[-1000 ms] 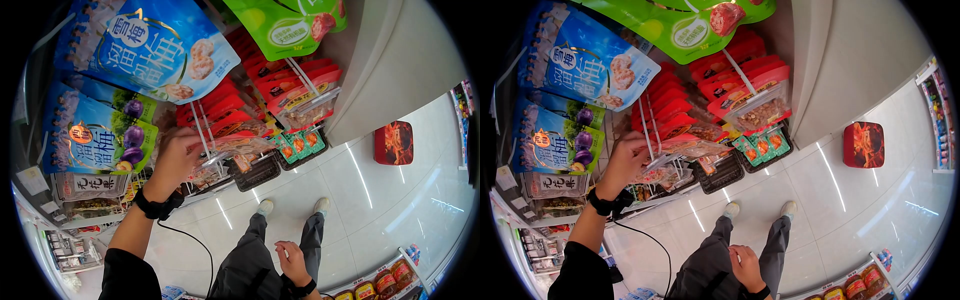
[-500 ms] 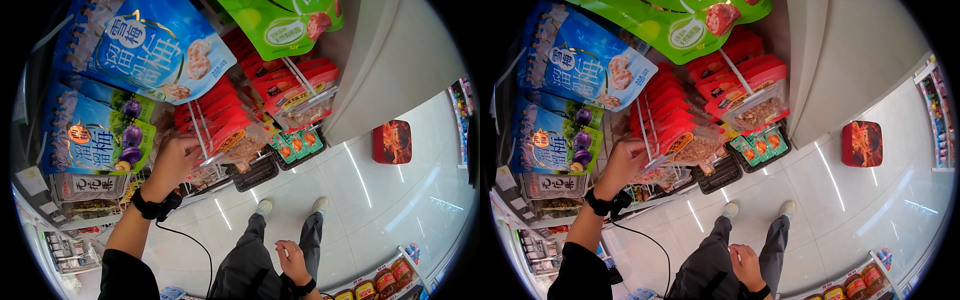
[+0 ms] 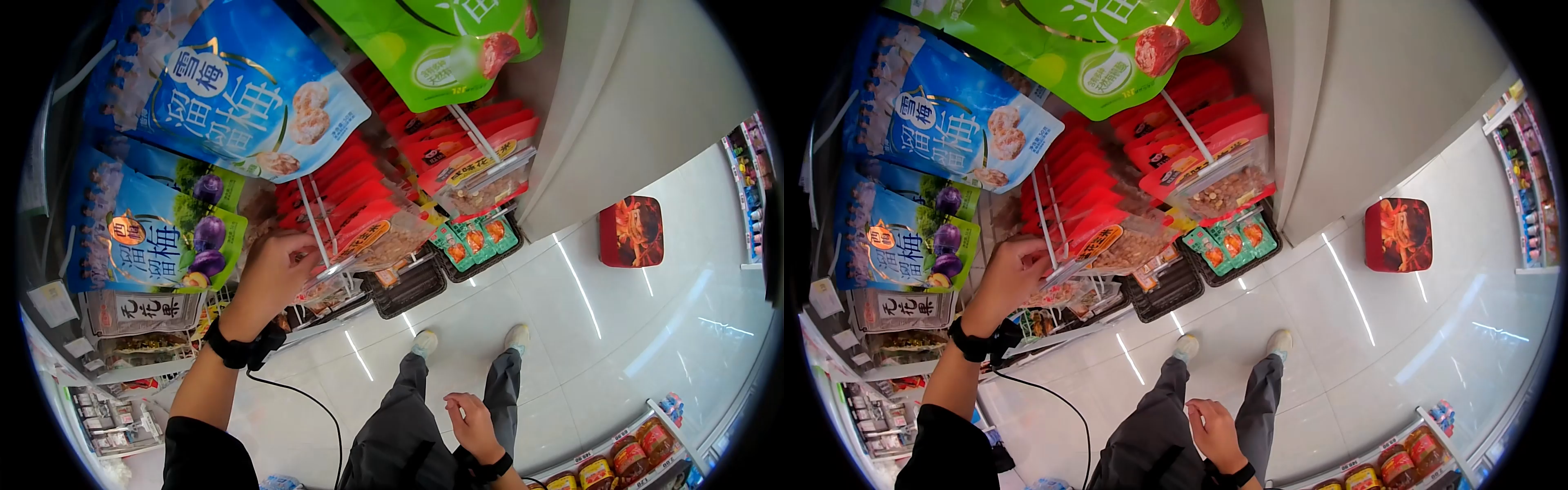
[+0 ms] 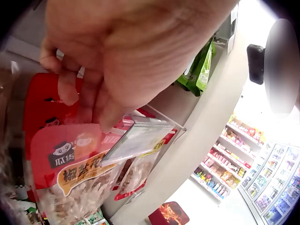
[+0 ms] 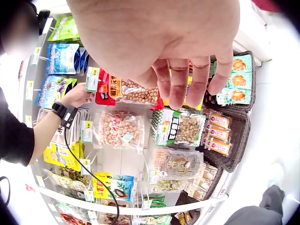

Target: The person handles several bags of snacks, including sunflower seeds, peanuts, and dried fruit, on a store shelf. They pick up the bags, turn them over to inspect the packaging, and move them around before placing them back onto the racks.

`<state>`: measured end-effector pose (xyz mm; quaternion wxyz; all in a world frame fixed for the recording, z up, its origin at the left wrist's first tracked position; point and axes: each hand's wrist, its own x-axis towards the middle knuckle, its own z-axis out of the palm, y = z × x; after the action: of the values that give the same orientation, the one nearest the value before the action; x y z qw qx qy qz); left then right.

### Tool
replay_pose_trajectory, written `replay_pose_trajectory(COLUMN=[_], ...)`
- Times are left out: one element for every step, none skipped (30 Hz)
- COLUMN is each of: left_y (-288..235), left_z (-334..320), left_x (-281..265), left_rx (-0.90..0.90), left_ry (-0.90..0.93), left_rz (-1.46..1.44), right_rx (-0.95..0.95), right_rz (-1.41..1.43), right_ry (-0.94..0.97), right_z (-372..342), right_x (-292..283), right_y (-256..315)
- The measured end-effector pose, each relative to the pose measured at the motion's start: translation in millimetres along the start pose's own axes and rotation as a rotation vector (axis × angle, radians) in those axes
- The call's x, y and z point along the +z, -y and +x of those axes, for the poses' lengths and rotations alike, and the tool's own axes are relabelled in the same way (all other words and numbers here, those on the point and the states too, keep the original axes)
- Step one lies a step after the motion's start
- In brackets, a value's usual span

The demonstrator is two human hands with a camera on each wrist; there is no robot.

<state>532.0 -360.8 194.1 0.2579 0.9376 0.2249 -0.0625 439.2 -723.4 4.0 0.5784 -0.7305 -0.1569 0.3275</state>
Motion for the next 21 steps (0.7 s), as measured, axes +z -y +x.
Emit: replay_pose_trajectory(left_y=[0.1, 0.3, 0.1, -1.8, -5.4, -8.0, -7.8, -6.0, -5.2, -8.0, -8.7, -8.8, -9.5, -10.7, -14.8, -20.9, -24.5, -25.2, -25.5, -25.4, -24.6], left_z=[-2.0, -4.8, -7.5, -10.2, -12.6, -14.8, -16.6, -18.6, -20.8, -22.8, -24.5, -26.2, -27.3, -28.8, -30.6, -32.4, -33.9, -35.5, -36.8, -38.0, -39.6], left_x=[-0.4, -0.2, 0.5, 0.6, 0.7, 2.3, 4.5, 6.4, 8.3, 9.1, 9.4, 8.9, 8.7, 8.7, 8.4, 8.6, 9.2, 9.9, 10.8, 11.8, 13.2], left_rx=[0.003, 0.004, 0.005, 0.009, 0.011, 0.013, 0.021, -0.001, -0.026, -0.026, -0.026, -0.017, -0.01, -0.012, -0.017, -0.04, -0.062, -0.067, -0.042, -0.018, -0.021], left_ry=[0.0, -0.024, -0.046, -0.041, -0.069, -0.095, -0.084, -0.124, -0.164, -0.166, -0.159, -0.175, -0.192, -0.179, -0.179, -0.164, -0.149, -0.15, -0.158, -0.166, -0.168], left_rz=[-0.001, -0.055, -0.11, -0.114, -0.078, -0.044, -0.055, -0.081, -0.105, -0.119, -0.126, -0.088, -0.049, -0.055, -0.055, -0.052, -0.049, -0.05, -0.018, 0.015, 0.011], right_rx=[-0.001, -0.009, -0.014, -0.01, -0.02, -0.029, -0.019, -0.029, -0.04, -0.037, -0.029, -0.03, -0.033, -0.031, -0.027, -0.025, -0.024, -0.027, -0.03, -0.03, -0.029], right_rz=[-0.002, -0.005, -0.009, -0.012, -0.019, -0.028, -0.036, -0.03, -0.023, -0.031, -0.037, -0.041, -0.045, -0.047, -0.046, -0.046, -0.047, -0.047, -0.047, -0.051, -0.056], right_ry=[-0.003, -0.005, -0.008, -0.014, -0.012, -0.01, -0.022, -0.02, -0.016, -0.009, -0.013, -0.01, -0.005, -0.001, 0.0, 0.0, 0.005, 0.004, 0.002, 0.006, 0.011], right_z=[0.8, 1.7, 2.4, 3.3, 5.0, 6.4, 7.8, 9.1, 9.5, 9.1, 9.0, 9.5, 9.6, 9.0, 8.4, 7.8, 7.2, 6.6, 6.2, 5.9, 5.2], right_x=[-0.6, -1.2, -2.4, -3.4, -4.3, -6.2, -7.9, -9.3, -11.0, -12.1, -14.2, -15.6, -16.8, -17.8, -18.6, -19.2, -19.9, -20.8, -21.8, -22.7, -23.2], right_y=[0.1, 0.4, 1.5, 2.8, 4.6, 6.7, 8.8, 10.8, 11.2, 7.9, 7.2, 7.0, 6.1, 4.2, 2.2, 1.0, 0.5, 0.2, -0.3, -1.3, -2.5])
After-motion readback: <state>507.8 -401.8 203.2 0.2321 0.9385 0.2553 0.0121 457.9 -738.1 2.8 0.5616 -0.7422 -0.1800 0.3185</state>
